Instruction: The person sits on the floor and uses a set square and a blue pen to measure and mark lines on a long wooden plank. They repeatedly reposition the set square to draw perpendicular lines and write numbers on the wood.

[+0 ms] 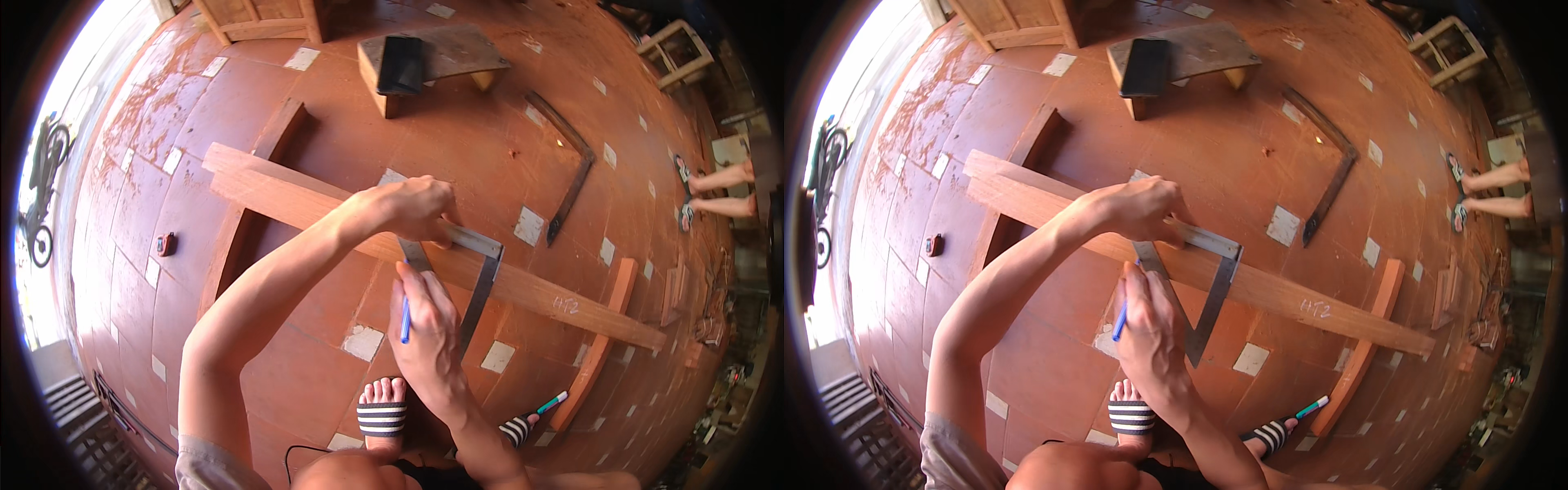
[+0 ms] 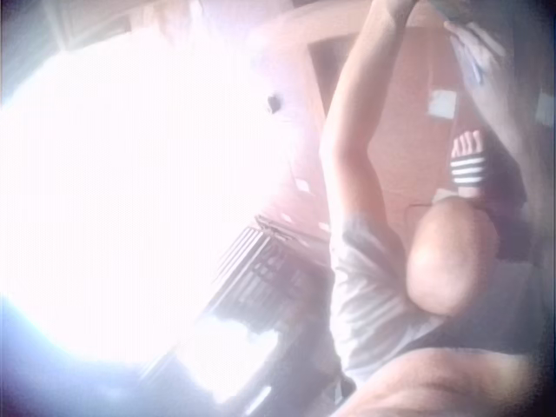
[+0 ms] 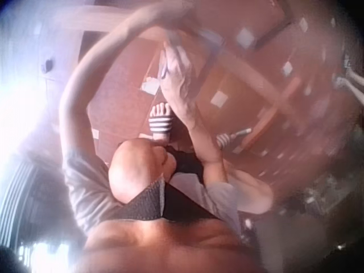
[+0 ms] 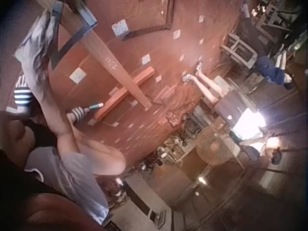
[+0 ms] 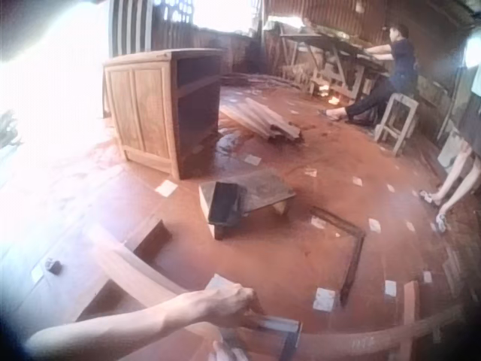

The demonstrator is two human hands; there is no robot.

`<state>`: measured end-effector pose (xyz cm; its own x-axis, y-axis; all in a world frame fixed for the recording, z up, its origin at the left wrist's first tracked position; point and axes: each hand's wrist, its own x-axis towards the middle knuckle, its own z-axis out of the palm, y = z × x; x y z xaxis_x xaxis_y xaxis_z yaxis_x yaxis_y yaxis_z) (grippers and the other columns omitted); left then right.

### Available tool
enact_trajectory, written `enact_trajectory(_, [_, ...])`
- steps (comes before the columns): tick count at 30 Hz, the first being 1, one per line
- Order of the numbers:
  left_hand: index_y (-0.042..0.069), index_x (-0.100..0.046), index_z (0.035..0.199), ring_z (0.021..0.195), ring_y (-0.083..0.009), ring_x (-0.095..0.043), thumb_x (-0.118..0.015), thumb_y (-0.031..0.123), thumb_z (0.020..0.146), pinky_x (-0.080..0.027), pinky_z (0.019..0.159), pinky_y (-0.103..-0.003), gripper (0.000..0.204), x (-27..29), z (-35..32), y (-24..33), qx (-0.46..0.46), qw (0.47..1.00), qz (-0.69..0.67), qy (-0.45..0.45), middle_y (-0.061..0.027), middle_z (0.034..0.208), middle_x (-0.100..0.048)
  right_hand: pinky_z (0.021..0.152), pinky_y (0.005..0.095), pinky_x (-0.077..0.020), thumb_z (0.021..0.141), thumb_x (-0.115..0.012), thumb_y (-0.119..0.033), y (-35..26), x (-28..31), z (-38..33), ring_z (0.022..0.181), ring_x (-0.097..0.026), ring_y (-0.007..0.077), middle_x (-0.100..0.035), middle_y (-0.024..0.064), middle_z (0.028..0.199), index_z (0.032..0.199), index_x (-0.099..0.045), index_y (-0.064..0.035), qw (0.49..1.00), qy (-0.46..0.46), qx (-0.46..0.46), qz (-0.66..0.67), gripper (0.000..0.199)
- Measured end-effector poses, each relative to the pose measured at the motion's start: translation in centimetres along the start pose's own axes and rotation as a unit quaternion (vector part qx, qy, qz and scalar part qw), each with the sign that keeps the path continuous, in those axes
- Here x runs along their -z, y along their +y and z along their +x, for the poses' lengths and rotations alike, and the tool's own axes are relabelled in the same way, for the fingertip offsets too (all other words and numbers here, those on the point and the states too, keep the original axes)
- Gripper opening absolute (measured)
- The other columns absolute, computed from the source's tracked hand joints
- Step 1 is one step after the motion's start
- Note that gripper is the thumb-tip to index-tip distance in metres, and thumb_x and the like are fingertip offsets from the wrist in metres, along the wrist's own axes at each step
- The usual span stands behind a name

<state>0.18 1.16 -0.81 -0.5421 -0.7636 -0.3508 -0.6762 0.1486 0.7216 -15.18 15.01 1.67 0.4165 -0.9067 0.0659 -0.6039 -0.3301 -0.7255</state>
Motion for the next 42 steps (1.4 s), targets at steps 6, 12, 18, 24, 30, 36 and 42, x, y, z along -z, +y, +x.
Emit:
enact_trajectory(6, [0.017,-0.08,0.131,0.113,-0.0367,-0.075,-0.083,0.026,0.089,-0.061,0.094,-0.046,0.043,-0.3,-0.1,-0.2,0.002,1.0,-0.01,-0.005,-0.0206,0.123,-0.078,0.077,0.0483,-0.057,0.105,-0.061,0.0,0.2,0.1,1.3,0.092,-0.071,0.0439,-0.068,0.0251,0.103,0.127,-0.065,0.0118,0.999,-0.023,0.026,-0.004,0.025])
enact_trajectory(12, [0.017,-0.08,0.13,0.11,-0.0358,-0.076,-0.081,0.026,0.089,-0.062,0.091,-0.046,0.042,-0.3,-0.4,-0.2,0.007,1.0,-0.022,-0.007,-0.018,0.119,-0.079,0.076,0.0482,-0.0565,0.105,-0.062,-0.002,-0.2,0.2,1.7,0.088,-0.071,0.0438,-0.069,0.0244,0.1,0.124,-0.069,0.0096,0.999,-0.025,0.024,-0.034,0.023])
enact_trajectory(18, [0.016,-0.08,0.13,0.108,-0.035,-0.076,-0.081,0.025,0.088,-0.062,0.09,-0.046,0.042,-0.7,-0.3,-0.4,-0.022,0.999,-0.01,0.025,-0.016,0.12,-0.08,0.077,0.049,-0.0566,0.105,-0.063,-0.004,-0.8,1.2,0.6,0.088,-0.072,0.0451,-0.07,0.0256,0.099,0.121,-0.071,0.0094,0.996,-0.046,-0.011,-0.069,0.022])
enact_trajectory(24, [0.016,-0.079,0.132,0.112,-0.036,-0.076,-0.082,0.028,0.088,-0.061,0.095,-0.046,0.045,-0.3,0.1,-0.3,0.002,1.0,-0.009,-0.009,-0.0161,0.125,-0.079,0.084,0.0471,-0.0584,0.107,-0.065,-0.013,-0.8,4.5,-1.2,0.093,-0.076,0.0411,-0.077,0.0264,0.106,0.123,-0.073,0.0078,0.998,-0.043,-0.043,-0.013,0.027])
enact_trajectory(30, [0.016,-0.08,0.132,0.114,-0.0346,-0.074,-0.083,0.032,0.087,-0.06,0.095,-0.045,0.047,-0.9,-0.2,-0.5,0.007,1.0,-0.001,0.02,-0.0153,0.124,-0.079,0.097,0.0478,-0.0565,0.112,-0.06,-0.028,5.3,8.0,3.2,0.11,-0.075,0.0413,-0.077,0.0268,0.114,0.138,-0.063,0.0049,0.993,0.044,-0.045,-0.102,0.043])
enact_trajectory(36, [0.016,-0.08,0.129,0.113,-0.0337,-0.074,-0.081,0.031,0.089,-0.059,0.091,-0.047,0.043,-0.4,-0.7,0.2,-0.002,1.0,0.0,0.011,-0.0138,0.117,-0.08,0.099,0.052,-0.0553,0.103,-0.074,-0.028,9.2,7.6,4.5,0.118,-0.072,0.0471,-0.073,0.0322,0.124,0.137,-0.064,0.007,0.993,-0.027,-0.008,-0.116,0.05])
enact_trajectory(42, [0.016,-0.083,0.118,0.108,-0.0312,-0.073,-0.081,0.024,0.091,-0.057,0.086,-0.048,0.029,3.1,-3.5,4.2,-0.058,0.99,0.112,0.066,-0.0098,0.107,-0.08,0.07,0.0403,-0.0555,0.097,-0.084,-0.035,6.8,10.4,6.1,0.073,-0.072,0.0308,-0.072,0.0174,0.083,0.104,-0.071,0.0043,0.999,-0.025,0.03,-0.024,0.042])
